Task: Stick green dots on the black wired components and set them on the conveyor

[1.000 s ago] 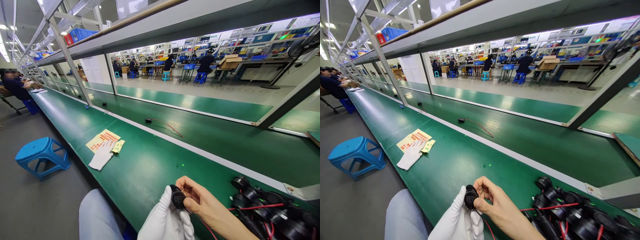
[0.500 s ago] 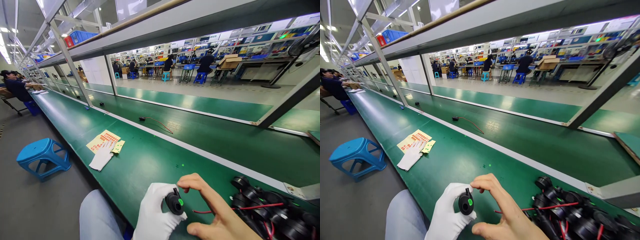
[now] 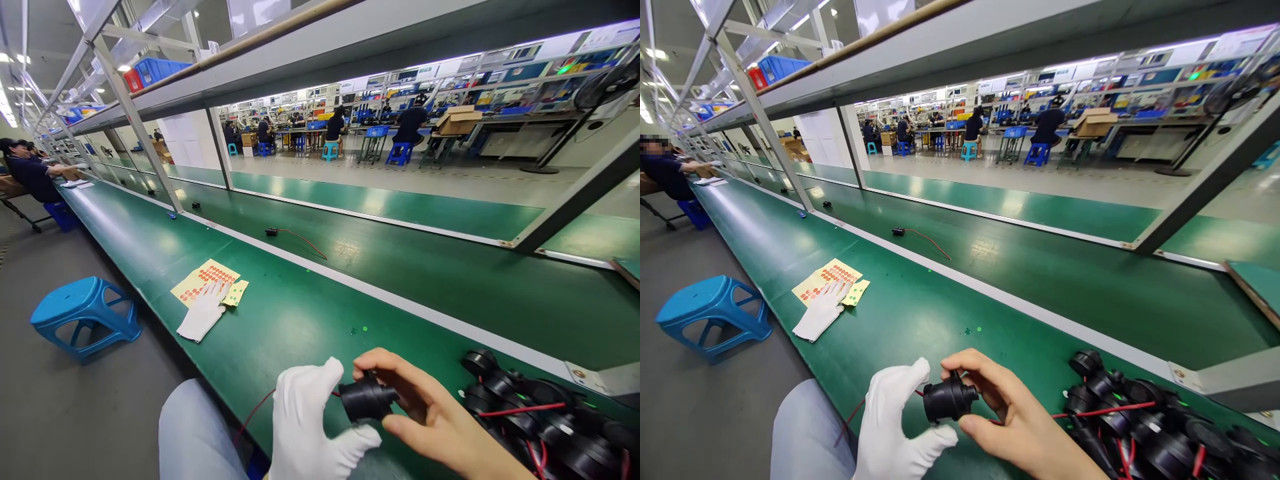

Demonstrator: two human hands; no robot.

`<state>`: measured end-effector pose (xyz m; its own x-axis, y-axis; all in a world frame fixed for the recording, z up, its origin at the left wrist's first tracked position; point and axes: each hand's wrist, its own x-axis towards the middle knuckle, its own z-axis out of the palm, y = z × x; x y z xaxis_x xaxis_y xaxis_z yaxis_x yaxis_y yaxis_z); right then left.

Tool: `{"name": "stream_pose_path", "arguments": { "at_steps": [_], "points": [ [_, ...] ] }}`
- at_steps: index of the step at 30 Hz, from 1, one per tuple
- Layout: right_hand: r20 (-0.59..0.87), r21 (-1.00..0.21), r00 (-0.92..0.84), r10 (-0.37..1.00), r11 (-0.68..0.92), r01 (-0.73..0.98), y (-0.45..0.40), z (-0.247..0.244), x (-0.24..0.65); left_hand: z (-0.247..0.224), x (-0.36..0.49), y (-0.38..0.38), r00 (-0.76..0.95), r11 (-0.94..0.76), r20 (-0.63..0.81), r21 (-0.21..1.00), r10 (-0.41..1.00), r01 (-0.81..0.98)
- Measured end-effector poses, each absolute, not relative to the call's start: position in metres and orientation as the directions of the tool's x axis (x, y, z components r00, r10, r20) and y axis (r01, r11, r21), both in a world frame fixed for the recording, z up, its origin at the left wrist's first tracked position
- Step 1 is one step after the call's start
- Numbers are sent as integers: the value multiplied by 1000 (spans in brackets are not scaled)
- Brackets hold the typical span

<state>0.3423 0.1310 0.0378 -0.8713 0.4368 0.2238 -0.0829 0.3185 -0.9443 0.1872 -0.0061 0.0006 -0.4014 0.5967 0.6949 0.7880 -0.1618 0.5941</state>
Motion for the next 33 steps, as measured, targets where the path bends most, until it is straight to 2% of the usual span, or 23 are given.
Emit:
{"name": "stream_pose_path", "arguments": {
  "at_steps": [3,6,9,11,13,16,19,22,26,31,33],
  "points": [
    [94,-991,-912,399,127,-47,136,30,346,-5,189,-6,-428,-137,703,594,568,793],
    [11,-1000,-925,380,-16,-18,135,33,344,-3,192,-7,-374,-168,703,572,606,803],
    [-41,-997,-905,424,-71,12,129,41,337,5,196,-11,-401,-146,624,641,670,754],
    [-52,-998,-877,477,-43,36,126,46,332,14,199,-13,-507,-20,439,770,742,637],
    [-74,-997,-858,508,-27,70,125,48,329,24,201,-13,-571,134,161,889,805,439],
    [-92,-996,-860,503,-51,77,124,47,328,38,202,-10,-464,228,-185,973,866,38],
    [-65,-998,-867,494,-37,54,123,45,329,43,202,-5,-226,232,-346,880,911,-415],
    [-52,-999,-874,484,-17,51,121,44,330,36,204,-1,25,267,-340,690,940,-672],
    [-23,-1000,-880,474,-27,11,121,45,329,14,204,2,222,384,-370,452,902,-805],
    [-59,-998,-878,475,-41,45,119,45,324,-6,203,7,224,362,-342,421,913,-832],
    [-70,-998,-879,472,-36,60,114,41,322,-7,207,12,169,308,-337,414,926,-857]
  ]
}}
